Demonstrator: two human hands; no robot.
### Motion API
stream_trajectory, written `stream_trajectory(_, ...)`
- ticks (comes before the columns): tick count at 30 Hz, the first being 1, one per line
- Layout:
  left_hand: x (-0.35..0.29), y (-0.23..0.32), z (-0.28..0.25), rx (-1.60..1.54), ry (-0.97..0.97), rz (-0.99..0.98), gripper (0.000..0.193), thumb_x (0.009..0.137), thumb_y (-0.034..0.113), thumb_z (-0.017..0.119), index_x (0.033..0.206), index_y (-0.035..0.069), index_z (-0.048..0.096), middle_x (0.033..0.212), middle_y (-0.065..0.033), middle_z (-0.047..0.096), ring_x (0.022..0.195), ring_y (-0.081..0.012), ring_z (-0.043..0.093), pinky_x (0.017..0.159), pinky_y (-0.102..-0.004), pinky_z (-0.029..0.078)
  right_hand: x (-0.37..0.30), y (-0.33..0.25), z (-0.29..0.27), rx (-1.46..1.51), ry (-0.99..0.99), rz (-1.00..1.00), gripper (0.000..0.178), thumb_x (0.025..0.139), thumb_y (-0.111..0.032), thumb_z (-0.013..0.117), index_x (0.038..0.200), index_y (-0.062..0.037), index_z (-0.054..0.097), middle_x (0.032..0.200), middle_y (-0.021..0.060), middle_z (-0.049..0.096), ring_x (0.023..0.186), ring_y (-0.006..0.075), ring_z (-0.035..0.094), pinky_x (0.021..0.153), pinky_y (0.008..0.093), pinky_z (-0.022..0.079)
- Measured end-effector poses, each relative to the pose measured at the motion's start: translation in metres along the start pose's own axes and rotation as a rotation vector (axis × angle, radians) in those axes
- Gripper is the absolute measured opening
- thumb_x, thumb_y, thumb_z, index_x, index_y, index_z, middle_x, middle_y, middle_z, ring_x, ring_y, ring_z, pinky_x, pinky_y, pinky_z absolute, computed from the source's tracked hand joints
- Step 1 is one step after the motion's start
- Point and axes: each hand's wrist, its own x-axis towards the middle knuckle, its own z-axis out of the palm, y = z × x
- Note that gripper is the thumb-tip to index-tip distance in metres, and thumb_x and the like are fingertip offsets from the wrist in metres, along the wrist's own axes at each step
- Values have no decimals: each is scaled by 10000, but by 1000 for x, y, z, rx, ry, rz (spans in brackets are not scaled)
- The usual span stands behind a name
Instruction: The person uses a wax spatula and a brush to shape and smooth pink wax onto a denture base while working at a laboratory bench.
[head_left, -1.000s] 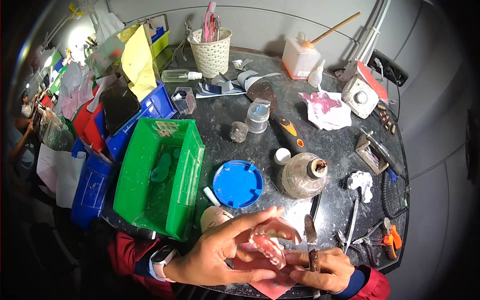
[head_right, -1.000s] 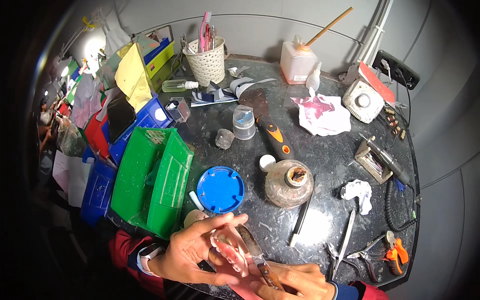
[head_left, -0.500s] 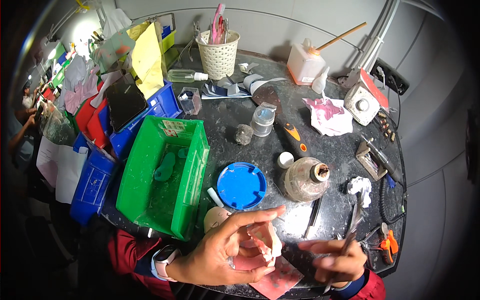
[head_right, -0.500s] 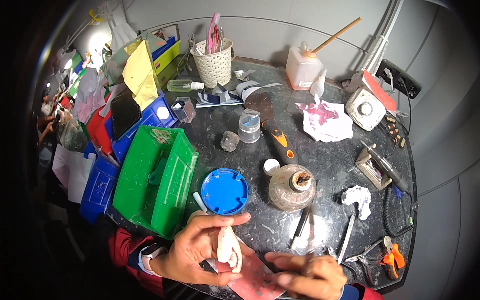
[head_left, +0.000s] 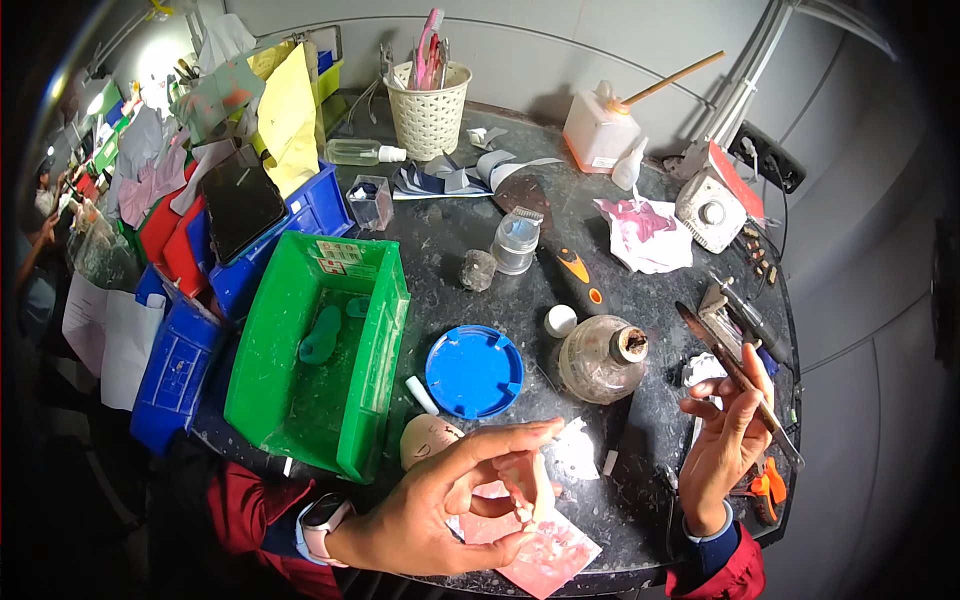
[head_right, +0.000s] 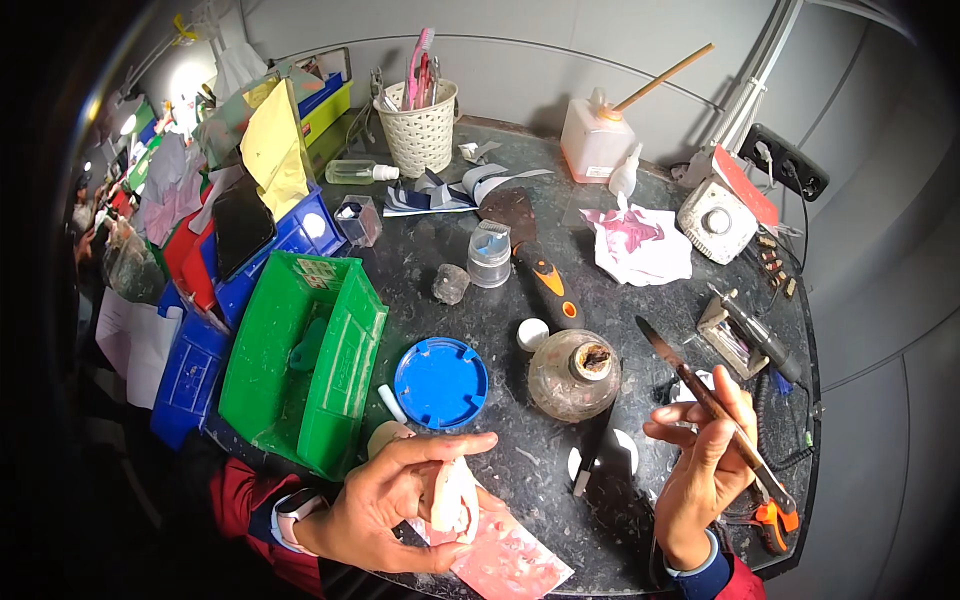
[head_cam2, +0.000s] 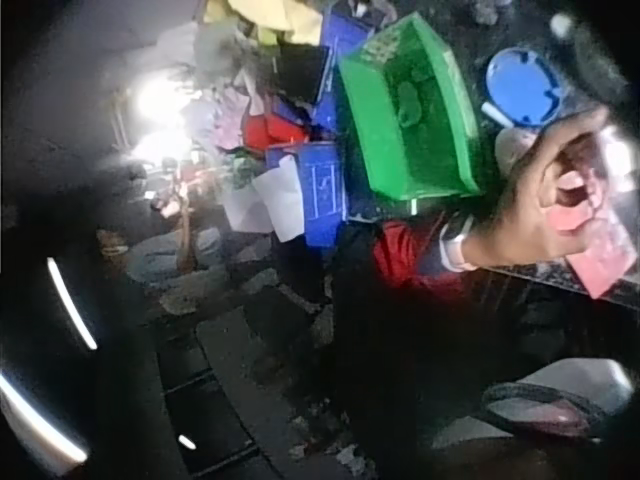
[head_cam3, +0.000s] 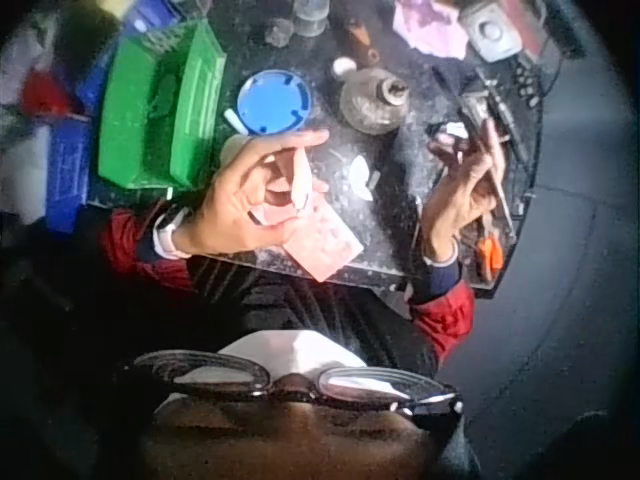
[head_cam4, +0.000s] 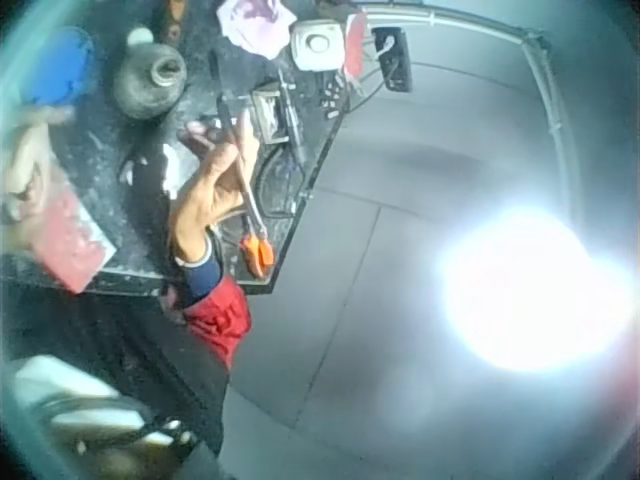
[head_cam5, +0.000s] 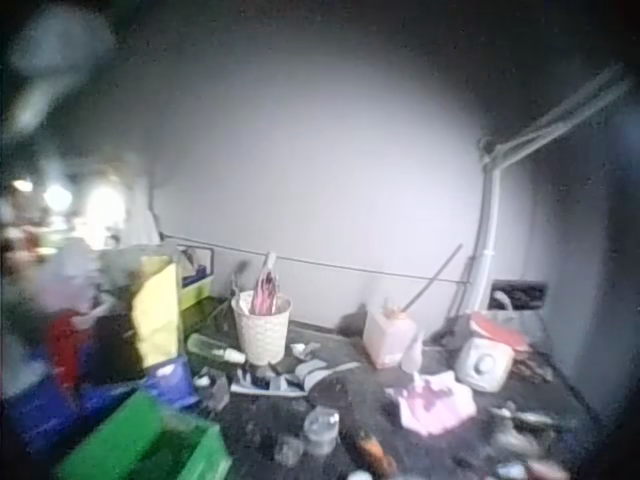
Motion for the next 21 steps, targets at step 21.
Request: stream_trajectory(21, 5, 4, -1, 28, 50, -53, 812, 632, -43, 711, 1291, 12, 240, 1137, -153, 421, 1049, -190, 469, 749, -292, 529, -2, 3, -2, 110, -10, 154, 234, 872, -192, 498, 998, 2, 464, 834, 148, 577, 676, 240, 621, 467, 277, 520)
